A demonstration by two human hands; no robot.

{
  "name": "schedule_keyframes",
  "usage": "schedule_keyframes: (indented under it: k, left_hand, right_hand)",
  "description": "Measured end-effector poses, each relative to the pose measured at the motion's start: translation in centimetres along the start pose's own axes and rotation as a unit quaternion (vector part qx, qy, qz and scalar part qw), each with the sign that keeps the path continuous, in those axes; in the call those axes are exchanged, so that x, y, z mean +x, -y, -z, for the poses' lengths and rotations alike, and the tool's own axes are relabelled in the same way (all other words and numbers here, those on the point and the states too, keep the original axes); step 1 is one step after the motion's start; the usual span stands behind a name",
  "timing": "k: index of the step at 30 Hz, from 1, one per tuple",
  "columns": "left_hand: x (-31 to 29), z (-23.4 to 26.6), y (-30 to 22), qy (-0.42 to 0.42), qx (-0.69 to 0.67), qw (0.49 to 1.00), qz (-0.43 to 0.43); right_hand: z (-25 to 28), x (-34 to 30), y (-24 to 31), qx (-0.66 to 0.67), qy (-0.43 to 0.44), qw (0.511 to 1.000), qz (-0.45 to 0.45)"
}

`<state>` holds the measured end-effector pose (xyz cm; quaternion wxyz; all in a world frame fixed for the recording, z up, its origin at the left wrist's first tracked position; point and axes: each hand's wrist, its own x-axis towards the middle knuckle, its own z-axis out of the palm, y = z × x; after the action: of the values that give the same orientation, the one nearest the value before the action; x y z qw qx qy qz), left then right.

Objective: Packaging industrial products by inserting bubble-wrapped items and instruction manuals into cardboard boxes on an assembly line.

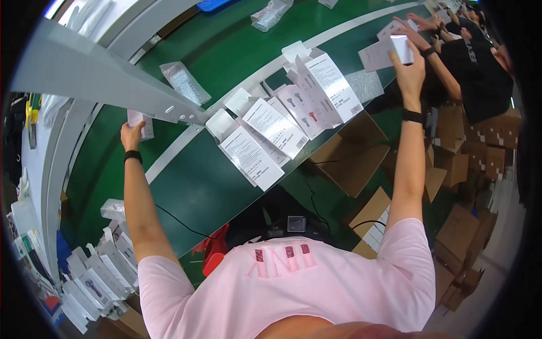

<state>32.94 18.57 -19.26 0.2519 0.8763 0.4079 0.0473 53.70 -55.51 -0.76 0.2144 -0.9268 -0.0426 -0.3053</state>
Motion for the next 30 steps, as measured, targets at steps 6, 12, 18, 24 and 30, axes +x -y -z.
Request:
schedule_keyframes:
  k: [6, 12, 18, 24, 30]
  left_hand:
    - [-8.0, 0.5, 0.0, -0.006, 0.018, 1.000, -0.022]
    - [-16.6, 2.0, 1.2, -0.092, -0.137, 0.986, -0.005]
    - [-27.5, 5.3, 4.1, -0.153, -0.163, 0.974, -0.040]
    - [-32.2, 5.6, 3.0, -0.191, -0.376, 0.902, -0.094]
    - [-36.1, 4.5, -4.7, -0.059, -0.493, 0.841, -0.214]
  right_hand:
    - [-9.8, -0.7, -8.3, 0.115, 0.200, 0.973, -0.019]
    - [-9.5, 2.6, -17.1, -0.040, 0.214, 0.968, 0.125]
    - [2.2, 0.9, 5.2, -0.008, 0.136, 0.977, 0.162]
    - [8.5, -15.9, 33.7, 0.360, 0.369, 0.843, 0.150]
    - [5.4, -23.2, 39.6, 0.383, 0.559, 0.734, -0.035]
